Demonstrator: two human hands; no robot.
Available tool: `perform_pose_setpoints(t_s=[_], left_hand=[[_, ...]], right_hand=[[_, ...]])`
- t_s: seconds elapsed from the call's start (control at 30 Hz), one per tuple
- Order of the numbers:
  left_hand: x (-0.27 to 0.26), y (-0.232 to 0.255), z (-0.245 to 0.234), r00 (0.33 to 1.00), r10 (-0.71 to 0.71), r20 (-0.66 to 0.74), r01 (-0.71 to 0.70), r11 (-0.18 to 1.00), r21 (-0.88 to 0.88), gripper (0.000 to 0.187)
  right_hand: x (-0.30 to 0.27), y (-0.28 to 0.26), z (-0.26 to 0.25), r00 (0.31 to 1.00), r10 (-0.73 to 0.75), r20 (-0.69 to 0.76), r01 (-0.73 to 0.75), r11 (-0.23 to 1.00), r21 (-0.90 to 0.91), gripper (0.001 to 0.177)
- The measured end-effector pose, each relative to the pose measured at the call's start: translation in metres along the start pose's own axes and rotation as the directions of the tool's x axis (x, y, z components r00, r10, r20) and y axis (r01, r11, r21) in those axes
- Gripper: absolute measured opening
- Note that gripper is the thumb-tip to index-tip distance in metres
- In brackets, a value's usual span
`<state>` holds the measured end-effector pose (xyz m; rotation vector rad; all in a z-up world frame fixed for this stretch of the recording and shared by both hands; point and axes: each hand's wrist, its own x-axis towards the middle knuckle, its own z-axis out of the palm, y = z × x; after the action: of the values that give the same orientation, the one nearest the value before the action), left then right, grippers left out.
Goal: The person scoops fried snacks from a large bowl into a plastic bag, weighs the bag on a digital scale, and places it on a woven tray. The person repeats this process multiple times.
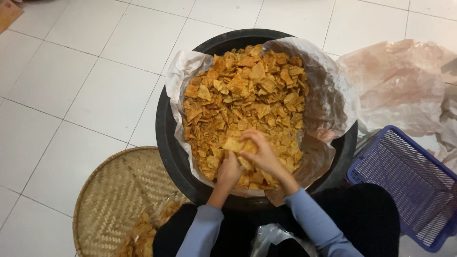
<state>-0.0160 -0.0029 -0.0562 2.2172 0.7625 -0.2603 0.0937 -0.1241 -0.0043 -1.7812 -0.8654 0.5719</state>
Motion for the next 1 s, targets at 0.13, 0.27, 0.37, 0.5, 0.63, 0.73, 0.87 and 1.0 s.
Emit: perform_pose_setpoints(t_s=[0.13, 0.27, 0.37, 0.5, 0.63, 0.73, 0.87, 1.0], left_hand=[[-0.001, -0.001, -0.006, 0.998, -0.058, 0.0, 0.058, 0.996, -0.064, 0.072], [-0.002, 0.001, -0.008, 0.993, -0.113, 0.029, 0.114, 0.991, -0.067, 0.079], [0.0, -0.002, -0.004, 0.997, -0.038, -0.062, 0.038, 0.999, -0.004, 0.061], [0.005, -0.001, -0.004, 0.994, -0.105, -0.01, 0.105, 0.993, 0.061, 0.066], [-0.004, 0.013, -0.019, 0.987, -0.157, -0.024, 0.158, 0.986, 0.058, 0.084], [-0.013, 0.026, -0.034, 0.99, -0.138, -0.039, 0.14, 0.989, 0.037, 0.084], [-0.018, 0.031, -0.04, 0.991, -0.132, -0.002, 0.132, 0.99, 0.041, 0.076], [-0.013, 0.026, -0.034, 0.995, -0.088, -0.04, 0.09, 0.995, 0.051, 0.065]], right_hand=[[-0.004, -0.008, 0.014, 0.987, 0.091, 0.133, -0.08, 0.993, -0.088, 0.036], [-0.005, -0.013, -0.01, 0.96, -0.023, 0.278, 0.14, 0.902, -0.408, 0.036], [-0.007, -0.017, -0.024, 0.937, -0.029, 0.347, 0.176, 0.9, -0.399, 0.035], [-0.005, -0.012, -0.023, 0.921, -0.224, 0.32, 0.243, 0.97, -0.018, 0.051], [-0.001, 0.017, -0.021, 0.975, 0.116, 0.19, -0.045, 0.938, -0.344, 0.036], [0.001, 0.057, -0.037, 0.974, 0.016, 0.226, 0.056, 0.949, -0.309, 0.029], [0.013, 0.129, -0.026, 0.985, 0.165, -0.048, -0.168, 0.983, -0.078, 0.03], [0.012, 0.196, 0.011, 0.857, 0.507, 0.097, -0.45, 0.826, -0.34, 0.09]])
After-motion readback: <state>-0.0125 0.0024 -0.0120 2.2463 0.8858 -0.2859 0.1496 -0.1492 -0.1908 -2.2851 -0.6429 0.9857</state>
